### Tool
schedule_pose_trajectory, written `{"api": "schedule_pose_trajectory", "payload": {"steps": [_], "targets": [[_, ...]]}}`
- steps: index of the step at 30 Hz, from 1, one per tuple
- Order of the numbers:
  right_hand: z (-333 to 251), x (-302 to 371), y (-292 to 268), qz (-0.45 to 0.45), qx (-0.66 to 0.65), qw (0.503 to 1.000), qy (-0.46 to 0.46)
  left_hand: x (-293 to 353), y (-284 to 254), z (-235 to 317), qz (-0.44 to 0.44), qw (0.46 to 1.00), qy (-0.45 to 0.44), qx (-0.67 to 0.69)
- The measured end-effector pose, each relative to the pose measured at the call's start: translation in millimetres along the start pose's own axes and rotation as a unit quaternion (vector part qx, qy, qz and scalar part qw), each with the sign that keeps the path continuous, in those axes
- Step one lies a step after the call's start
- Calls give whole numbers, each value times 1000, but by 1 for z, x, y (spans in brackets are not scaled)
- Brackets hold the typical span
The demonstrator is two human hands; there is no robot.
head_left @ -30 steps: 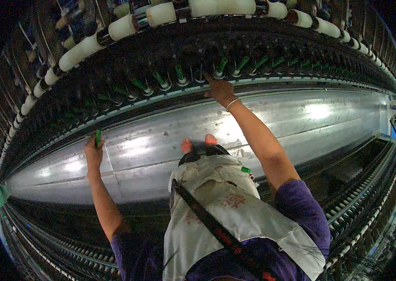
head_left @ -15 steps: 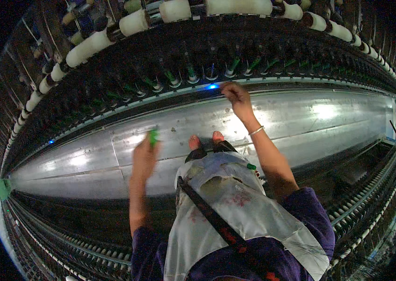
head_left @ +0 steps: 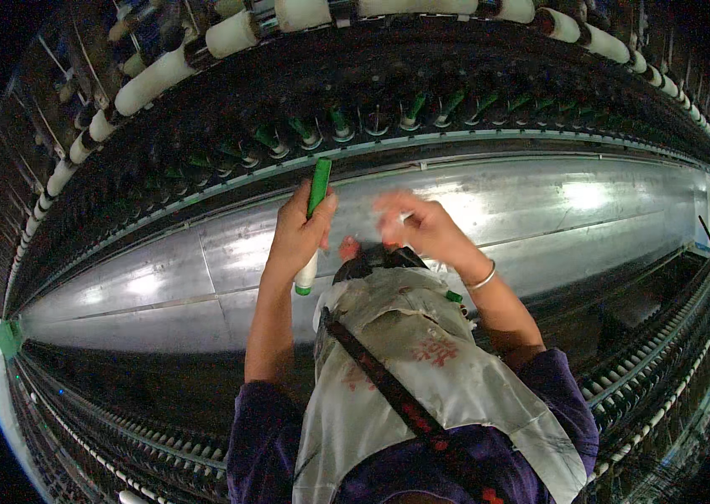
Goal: The person uses a green marker to inspect and thread yarn through multiple spindles on a textile machine. They then remove a finished white yarn bobbin, replace it with a new one, and thread the yarn through the machine's guides.
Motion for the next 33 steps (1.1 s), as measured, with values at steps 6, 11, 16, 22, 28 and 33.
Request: {"api": "schedule_pose_trajectory", "payload": {"steps": [6,11,16,22,28,33], "targets": [[26,-45,-39,140,-461,876,-2,6,24,-23,-8,938,180,-295],[58,-80,-147,205,-352,913,-4,24,-34,-117,35,895,219,-386],[133,-64,-115,-17,467,847,-253,6,-150,-226,325,930,-20,-168],[148,-133,-41,179,549,773,-264,-41,-205,-194,408,874,-11,263],[156,-164,-15,261,600,731,-191,-54,-224,-193,327,865,122,-359],[141,-137,-43,282,513,764,-271,-61,-164,-204,415,748,-20,518]]}}
Point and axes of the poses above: each hand's wrist, its own x-axis away from the middle knuckle, its own y-axis out of the palm, z = x × y, the point moved 1 cm from there along -x, towards the middle knuckle, and after that the axes turned 15 degrees about z, right-handed, at the moved point
